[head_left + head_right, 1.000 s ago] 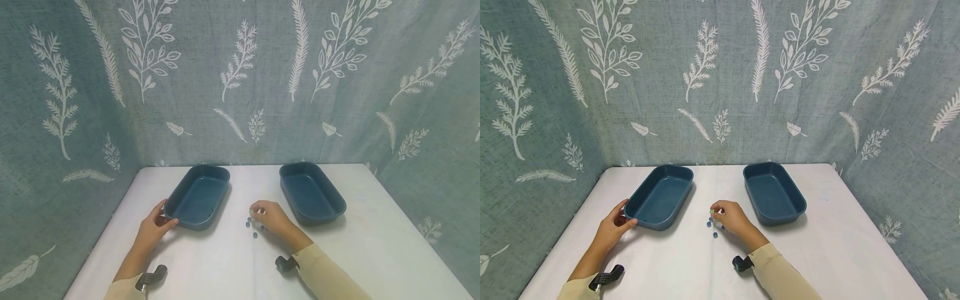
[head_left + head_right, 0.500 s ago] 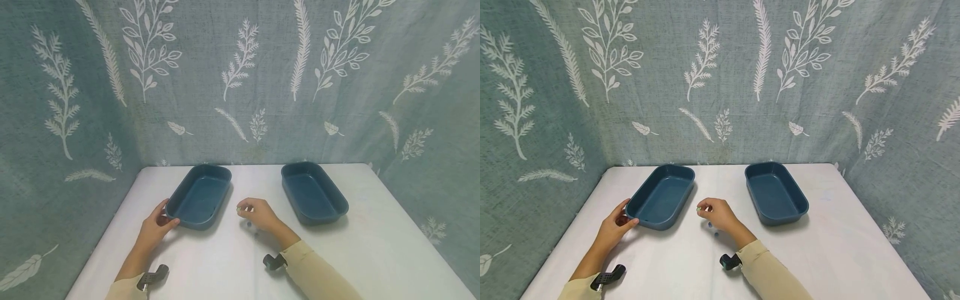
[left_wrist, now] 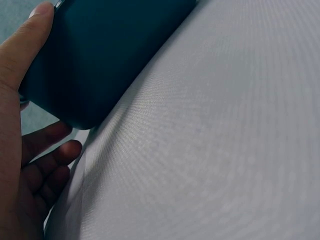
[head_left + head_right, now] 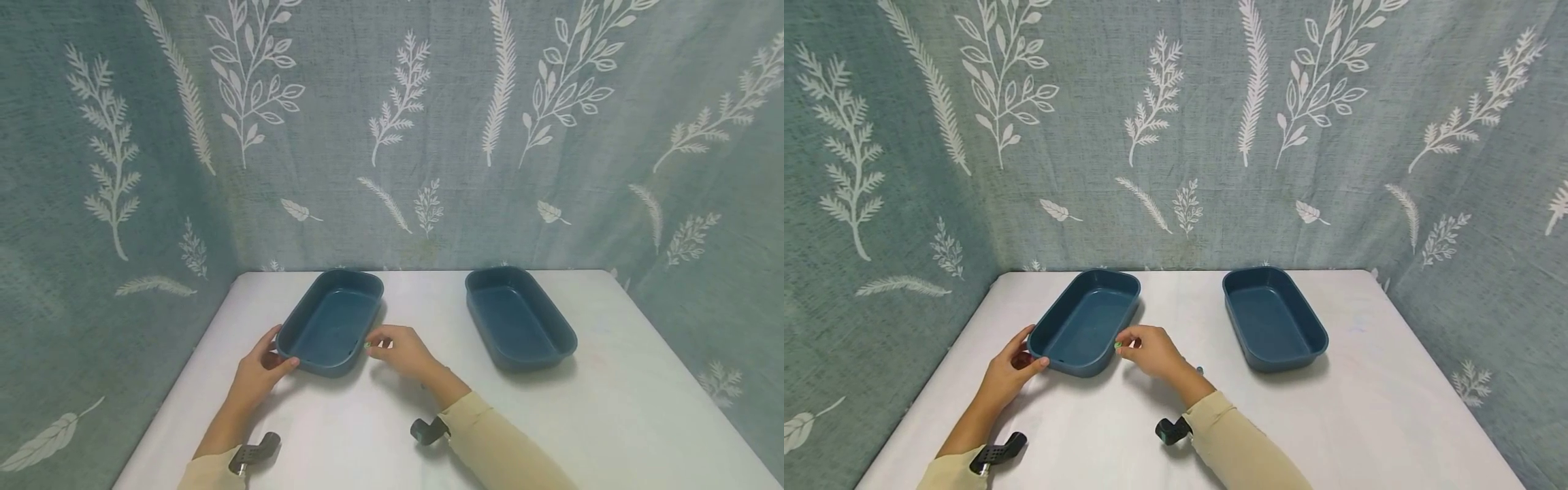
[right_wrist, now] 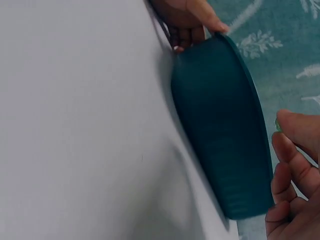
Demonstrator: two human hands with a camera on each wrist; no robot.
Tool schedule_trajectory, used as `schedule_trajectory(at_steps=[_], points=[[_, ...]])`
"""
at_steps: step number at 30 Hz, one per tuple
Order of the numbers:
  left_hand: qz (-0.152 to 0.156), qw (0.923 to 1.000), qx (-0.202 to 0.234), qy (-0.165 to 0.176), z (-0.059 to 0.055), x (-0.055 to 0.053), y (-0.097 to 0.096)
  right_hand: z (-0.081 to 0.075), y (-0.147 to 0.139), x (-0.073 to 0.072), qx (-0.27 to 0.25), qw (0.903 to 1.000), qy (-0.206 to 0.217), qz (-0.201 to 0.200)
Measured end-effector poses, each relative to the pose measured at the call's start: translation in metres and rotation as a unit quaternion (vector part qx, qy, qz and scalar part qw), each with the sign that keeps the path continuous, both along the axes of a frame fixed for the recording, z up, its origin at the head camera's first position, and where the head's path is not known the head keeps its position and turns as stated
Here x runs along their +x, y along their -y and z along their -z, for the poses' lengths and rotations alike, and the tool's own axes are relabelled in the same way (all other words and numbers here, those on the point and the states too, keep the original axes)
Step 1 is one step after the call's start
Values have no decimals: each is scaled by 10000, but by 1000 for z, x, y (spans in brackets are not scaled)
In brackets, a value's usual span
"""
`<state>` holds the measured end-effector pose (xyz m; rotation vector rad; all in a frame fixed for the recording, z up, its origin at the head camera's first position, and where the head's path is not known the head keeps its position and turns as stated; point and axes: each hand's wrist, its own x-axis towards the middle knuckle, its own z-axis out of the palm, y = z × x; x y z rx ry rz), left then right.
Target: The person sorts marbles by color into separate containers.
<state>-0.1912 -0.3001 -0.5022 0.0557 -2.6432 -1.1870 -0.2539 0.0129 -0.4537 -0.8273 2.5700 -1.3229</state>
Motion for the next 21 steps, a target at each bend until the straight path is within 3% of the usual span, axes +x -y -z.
schedule_trajectory(at_steps=[13,21], points=[[9,10000,71,53,-3,0,-1,-7,24,6,-257,9995,-9,-210],[-9,9998,166,140,-1,1,-1,-1,31,8,-302,9994,73,-165]])
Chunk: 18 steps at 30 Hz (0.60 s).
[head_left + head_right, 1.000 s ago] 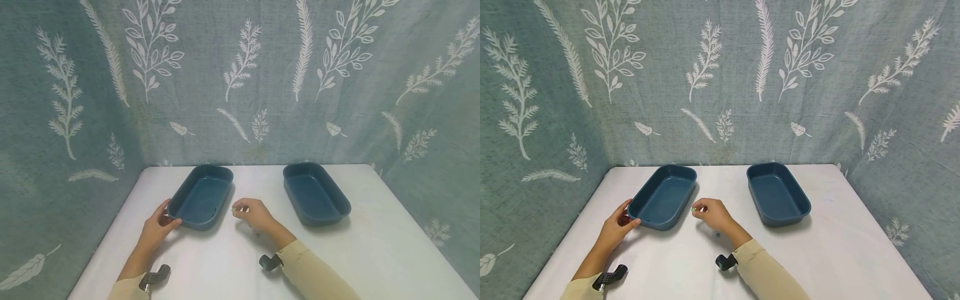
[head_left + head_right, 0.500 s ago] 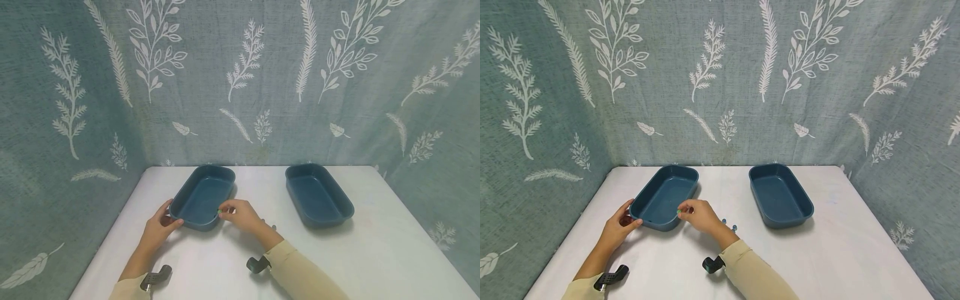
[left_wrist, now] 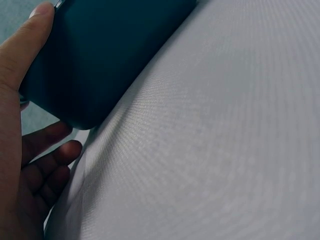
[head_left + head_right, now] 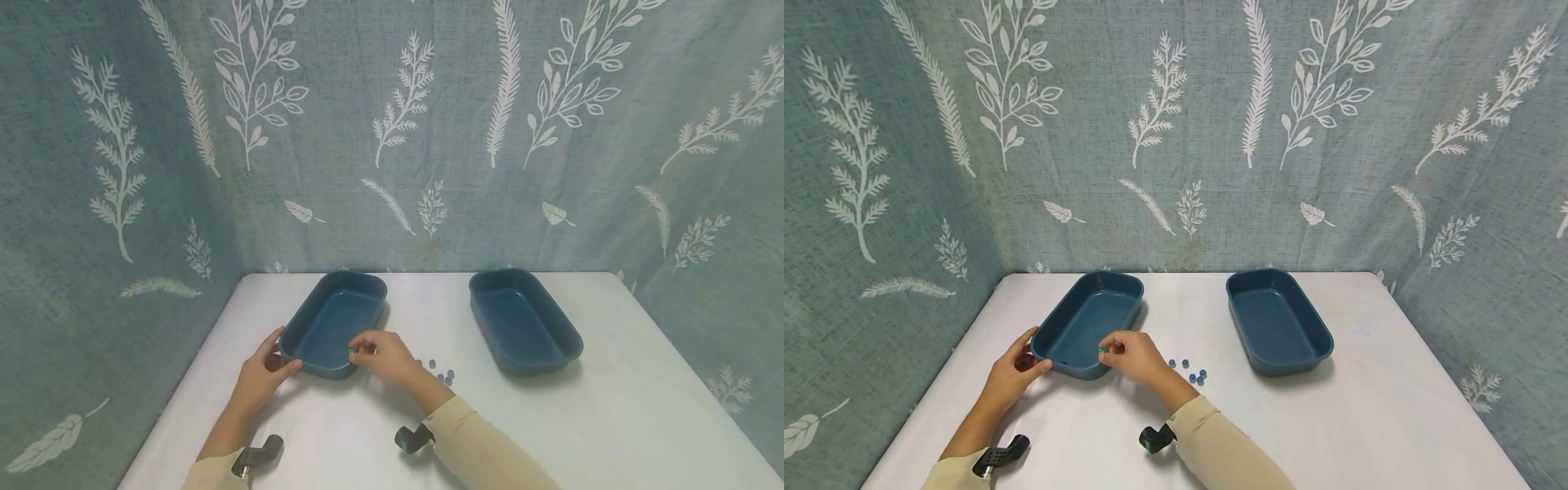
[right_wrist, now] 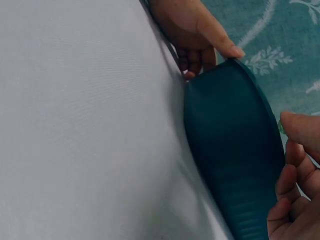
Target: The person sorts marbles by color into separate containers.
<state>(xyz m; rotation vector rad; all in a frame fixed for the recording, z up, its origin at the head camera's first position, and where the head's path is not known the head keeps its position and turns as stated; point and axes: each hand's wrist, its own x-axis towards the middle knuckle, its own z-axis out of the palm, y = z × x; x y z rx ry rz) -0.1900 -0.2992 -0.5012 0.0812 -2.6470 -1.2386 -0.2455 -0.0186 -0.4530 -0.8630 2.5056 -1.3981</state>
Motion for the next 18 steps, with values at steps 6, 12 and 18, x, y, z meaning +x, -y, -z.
schedule_trajectory(at_steps=[6,12,18], points=[[-8,10000,-7,-39,0,1,-1,4,1,2,-2,10000,-44,51],[-16,10000,-58,-52,-1,1,-2,7,1,0,2,9999,-128,38],[-47,10000,-73,-41,-2,1,-2,9,1,0,35,9999,-156,63]])
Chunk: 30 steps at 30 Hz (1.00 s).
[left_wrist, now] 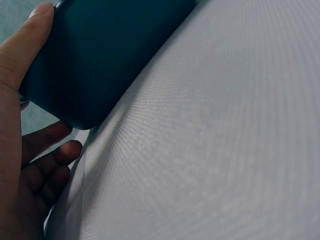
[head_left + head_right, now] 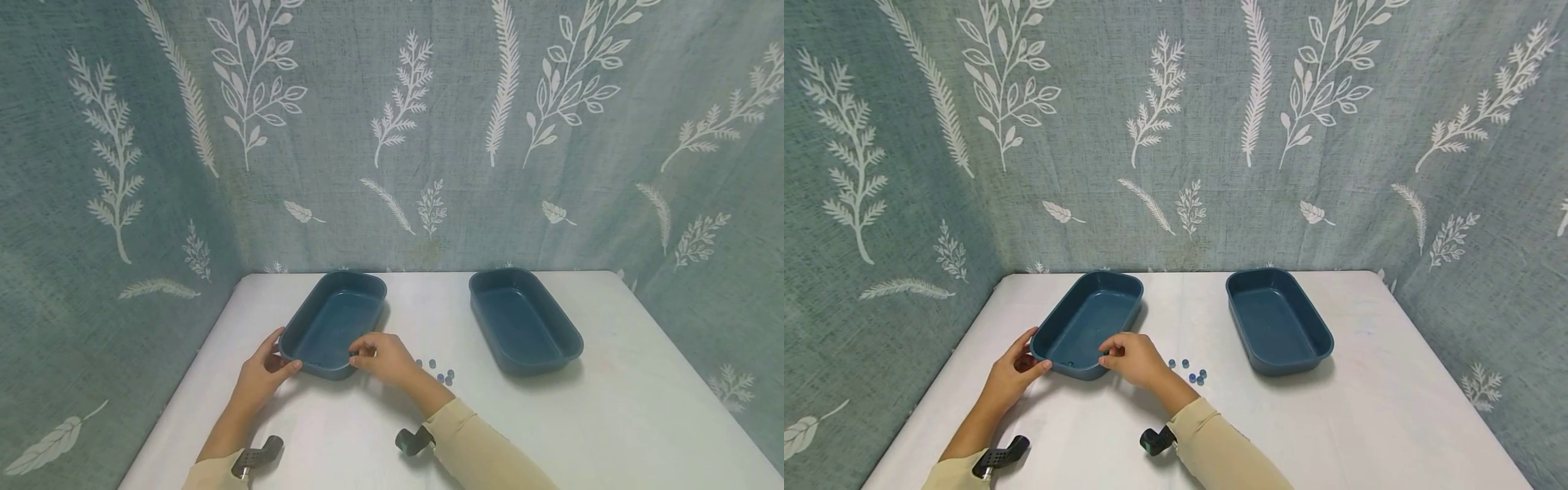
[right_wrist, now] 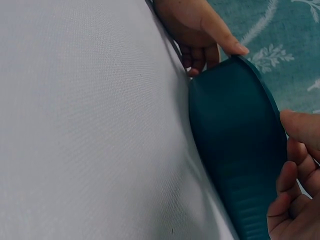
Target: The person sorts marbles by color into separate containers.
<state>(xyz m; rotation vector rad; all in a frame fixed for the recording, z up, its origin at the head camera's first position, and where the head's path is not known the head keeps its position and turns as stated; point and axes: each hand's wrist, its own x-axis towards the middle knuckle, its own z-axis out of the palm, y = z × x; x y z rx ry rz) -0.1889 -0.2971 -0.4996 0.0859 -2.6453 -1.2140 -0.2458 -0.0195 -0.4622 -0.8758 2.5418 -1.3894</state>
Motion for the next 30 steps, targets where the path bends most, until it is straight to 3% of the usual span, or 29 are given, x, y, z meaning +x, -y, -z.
schedule_trajectory(at_steps=[13,20,30], points=[[-30,10000,46,28,1,0,-1,-3,-13,-3,30,10000,71,57],[11,9999,88,54,1,-4,-1,-13,-33,-5,153,9995,92,263],[-16,9999,55,103,-5,0,-1,-20,-65,-2,101,9978,-239,611]])
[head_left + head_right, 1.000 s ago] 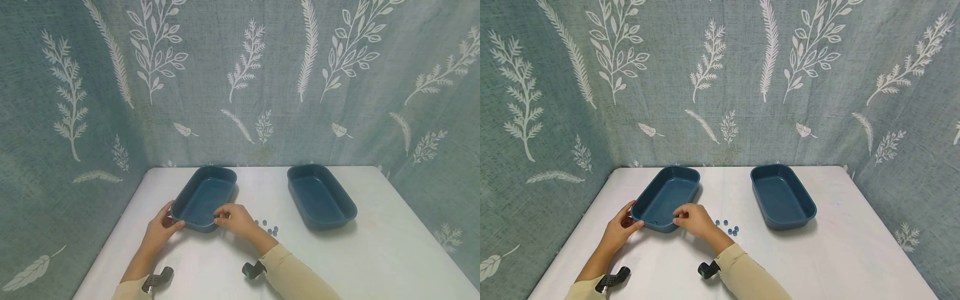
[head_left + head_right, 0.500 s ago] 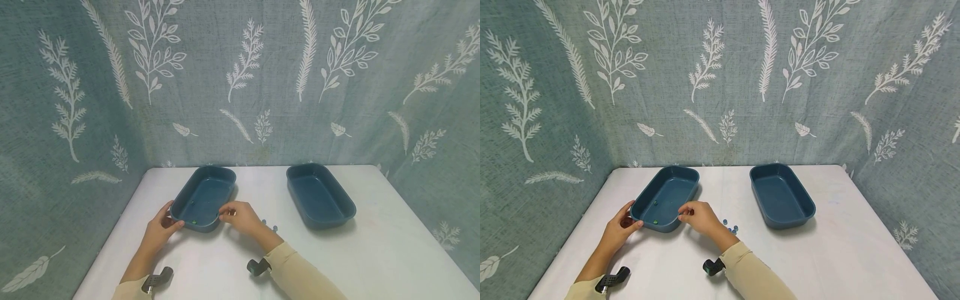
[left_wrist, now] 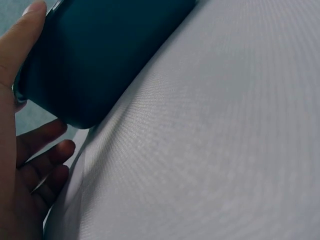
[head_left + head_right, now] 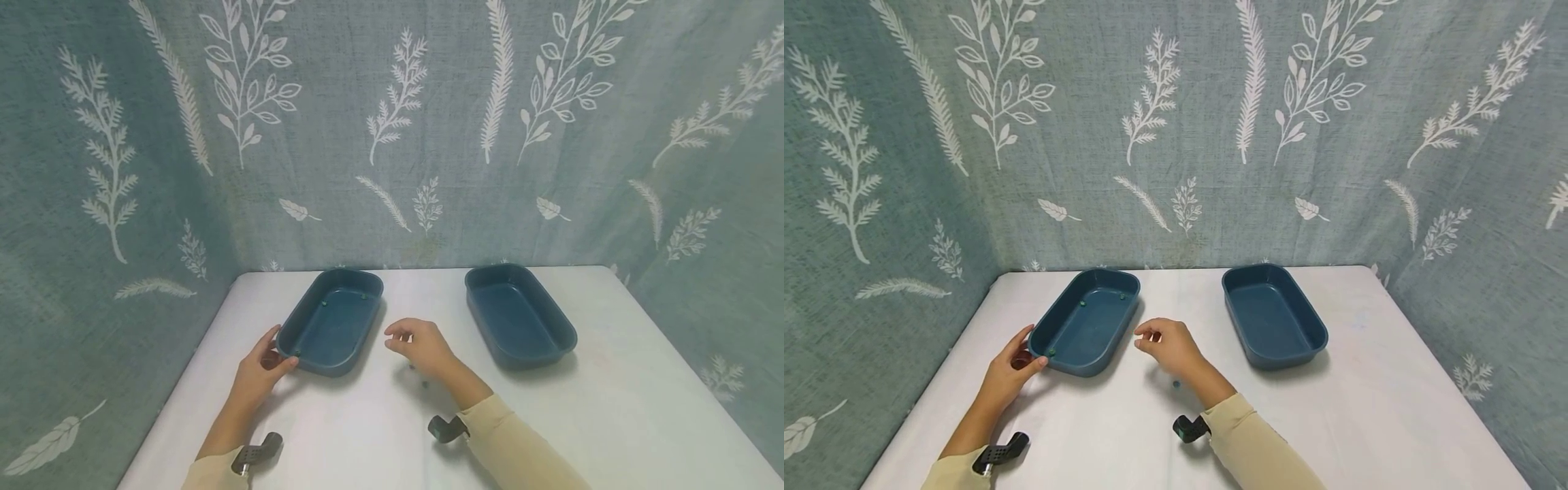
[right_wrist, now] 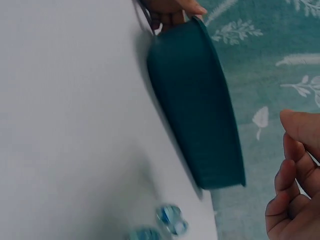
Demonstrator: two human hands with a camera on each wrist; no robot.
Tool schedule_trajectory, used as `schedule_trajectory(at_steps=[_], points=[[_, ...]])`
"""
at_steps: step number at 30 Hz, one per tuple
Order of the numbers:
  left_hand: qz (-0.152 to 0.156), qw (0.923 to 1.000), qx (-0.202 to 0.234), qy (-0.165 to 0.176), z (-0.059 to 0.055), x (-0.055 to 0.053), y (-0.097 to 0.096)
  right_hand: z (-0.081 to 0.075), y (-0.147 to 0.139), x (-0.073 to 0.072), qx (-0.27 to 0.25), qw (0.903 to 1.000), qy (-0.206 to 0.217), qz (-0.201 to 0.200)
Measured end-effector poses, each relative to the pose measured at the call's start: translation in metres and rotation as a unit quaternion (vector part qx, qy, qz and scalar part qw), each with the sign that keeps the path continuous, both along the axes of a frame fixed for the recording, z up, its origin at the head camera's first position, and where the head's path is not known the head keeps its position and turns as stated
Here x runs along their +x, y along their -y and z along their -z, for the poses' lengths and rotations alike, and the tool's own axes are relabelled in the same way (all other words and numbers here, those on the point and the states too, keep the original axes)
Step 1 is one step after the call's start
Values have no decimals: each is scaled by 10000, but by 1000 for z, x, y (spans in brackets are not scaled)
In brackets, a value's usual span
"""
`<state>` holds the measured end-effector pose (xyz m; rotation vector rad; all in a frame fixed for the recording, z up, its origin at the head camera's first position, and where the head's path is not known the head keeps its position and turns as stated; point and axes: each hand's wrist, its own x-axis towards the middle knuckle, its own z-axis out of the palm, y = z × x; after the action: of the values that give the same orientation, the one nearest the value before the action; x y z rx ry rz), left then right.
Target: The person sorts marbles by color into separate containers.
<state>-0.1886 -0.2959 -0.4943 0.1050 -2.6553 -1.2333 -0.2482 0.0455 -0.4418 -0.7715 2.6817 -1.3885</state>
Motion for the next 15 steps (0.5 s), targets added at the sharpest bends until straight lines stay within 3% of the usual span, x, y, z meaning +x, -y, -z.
schedule_trajectory(at_steps=[4,7,11,15], points=[[-99,9999,-80,-105,2,0,0,-3,-18,1,1,9998,-111,152],[-271,9988,-81,-395,2,1,-2,-5,-34,4,2,9993,-136,336],[-480,9935,-165,-1015,-4,2,-7,-8,-55,6,-10,9976,-202,667],[-556,9801,-479,-1846,-16,2,-12,-9,-75,8,-5,9950,-266,959]])
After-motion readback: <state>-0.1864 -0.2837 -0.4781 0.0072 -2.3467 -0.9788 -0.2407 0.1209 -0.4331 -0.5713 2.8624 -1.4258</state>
